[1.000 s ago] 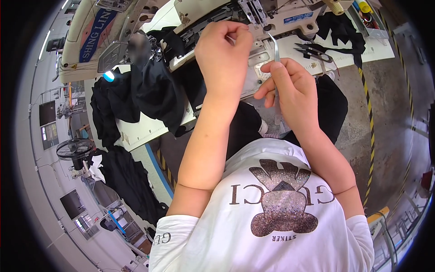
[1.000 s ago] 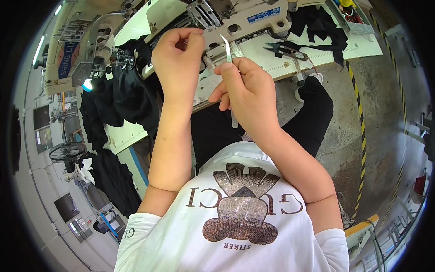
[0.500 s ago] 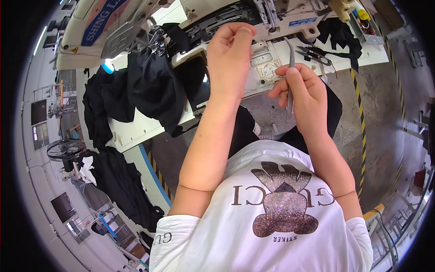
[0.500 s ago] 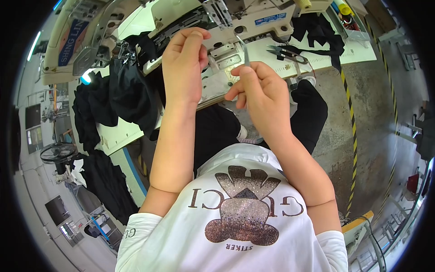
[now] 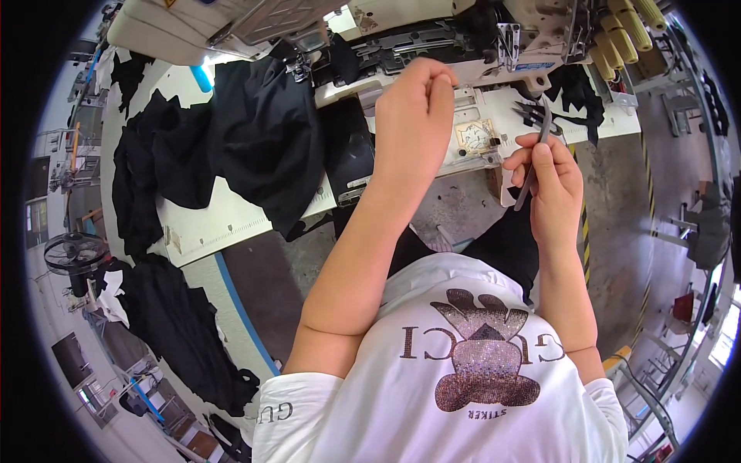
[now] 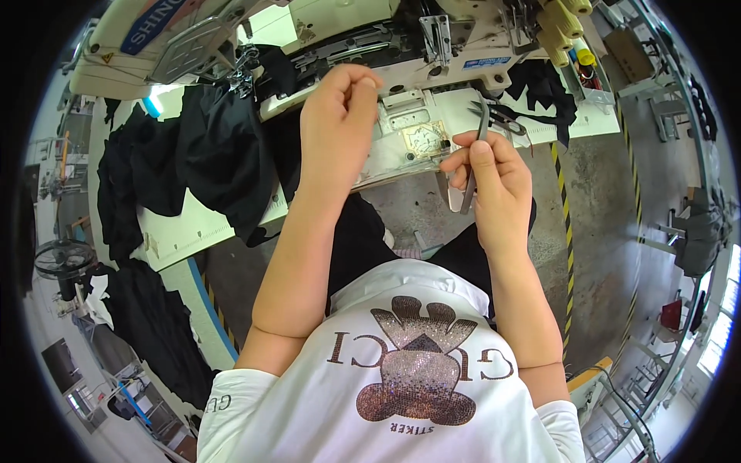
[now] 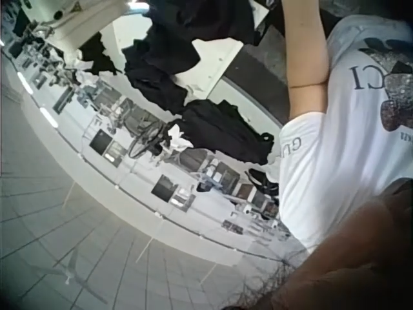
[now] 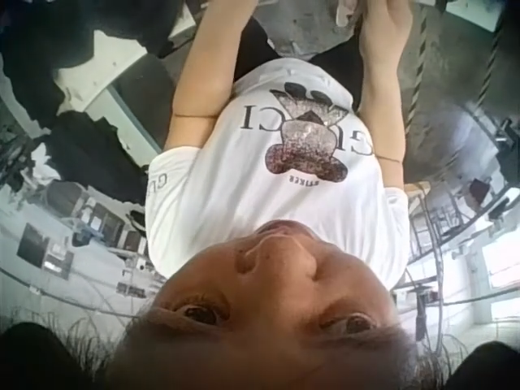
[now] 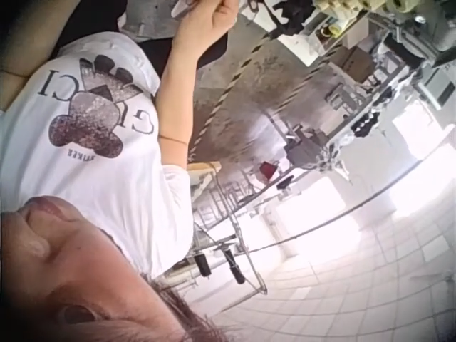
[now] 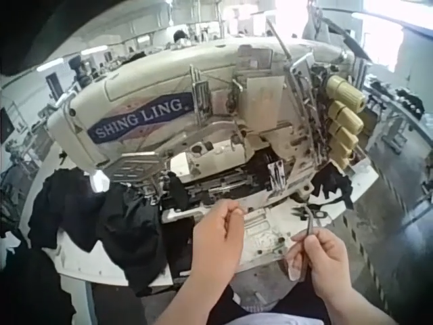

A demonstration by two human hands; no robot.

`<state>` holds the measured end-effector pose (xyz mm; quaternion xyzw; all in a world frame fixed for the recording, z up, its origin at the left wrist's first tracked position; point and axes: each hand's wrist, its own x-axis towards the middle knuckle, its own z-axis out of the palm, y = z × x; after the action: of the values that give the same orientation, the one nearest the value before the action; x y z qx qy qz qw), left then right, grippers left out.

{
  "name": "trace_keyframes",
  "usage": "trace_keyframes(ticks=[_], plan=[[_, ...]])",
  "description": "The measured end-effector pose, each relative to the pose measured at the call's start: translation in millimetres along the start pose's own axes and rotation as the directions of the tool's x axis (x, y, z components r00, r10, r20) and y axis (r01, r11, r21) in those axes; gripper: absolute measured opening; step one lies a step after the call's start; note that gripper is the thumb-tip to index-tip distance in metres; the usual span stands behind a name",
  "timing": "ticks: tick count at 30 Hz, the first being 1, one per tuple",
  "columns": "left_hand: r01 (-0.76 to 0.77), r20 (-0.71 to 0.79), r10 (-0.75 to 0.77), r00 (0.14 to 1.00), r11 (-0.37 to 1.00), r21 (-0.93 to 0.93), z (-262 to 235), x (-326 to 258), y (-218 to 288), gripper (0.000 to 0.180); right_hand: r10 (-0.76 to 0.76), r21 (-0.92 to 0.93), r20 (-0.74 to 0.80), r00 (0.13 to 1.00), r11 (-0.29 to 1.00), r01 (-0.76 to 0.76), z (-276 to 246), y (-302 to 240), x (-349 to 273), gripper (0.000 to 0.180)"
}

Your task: Threading and adjusting an industrial overlock sewing machine in a garment factory setting.

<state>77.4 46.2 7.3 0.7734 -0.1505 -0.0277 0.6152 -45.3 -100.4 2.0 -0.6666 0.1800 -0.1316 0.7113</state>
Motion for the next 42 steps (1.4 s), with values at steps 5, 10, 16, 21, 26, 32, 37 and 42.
trace_keyframes(ticks=[5, 10, 16, 21, 26, 32, 37, 42], plan=[[-0.303, -0.12, 0.337, 0.934, 0.924, 0.233, -6, -4, -19, 0.014, 0.003, -0.028, -0.02, 1.0, 1.0, -0.003, 5, 0, 1, 0.024], [-0.244, -0.023, 0.254, 0.967, 0.948, 0.207, -14, -6, -15, 0.012, -0.065, -0.124, -0.07, 0.995, 0.991, 0.056, 7, -7, 8, 0.021], [-0.207, -0.098, 0.222, 0.97, 0.968, 0.14, -17, -6, -9, 0.008, -0.313, -0.36, -0.089, 0.945, 0.895, 0.263, 18, -23, 21, 0.019], [-0.288, -0.136, 0.306, 0.942, 0.948, 0.137, -18, -2, -8, 0.006, -0.487, -0.51, -0.162, 0.858, 0.786, 0.35, 26, -29, 31, 0.015], [-0.277, -0.142, 0.286, 0.947, 0.957, 0.082, -16, -3, -8, 0.006, -0.506, -0.584, -0.163, 0.847, 0.742, 0.331, 39, -56, 58, 0.013], [-0.239, -0.112, 0.244, 0.963, 0.969, 0.061, -19, -5, -7, 0.01, -0.413, -0.565, -0.135, 0.901, 0.779, 0.272, 43, -57, 74, 0.018], [-0.199, -0.097, 0.199, 0.975, 0.98, 0.017, -15, -6, -7, 0.012, -0.334, -0.634, -0.104, 0.937, 0.748, 0.196, 46, -69, 71, 0.02], [-0.187, -0.103, 0.184, 0.977, 0.982, -0.016, -11, -8, -7, 0.013, -0.313, -0.66, -0.095, 0.945, 0.731, 0.175, 43, -66, 75, 0.022]])
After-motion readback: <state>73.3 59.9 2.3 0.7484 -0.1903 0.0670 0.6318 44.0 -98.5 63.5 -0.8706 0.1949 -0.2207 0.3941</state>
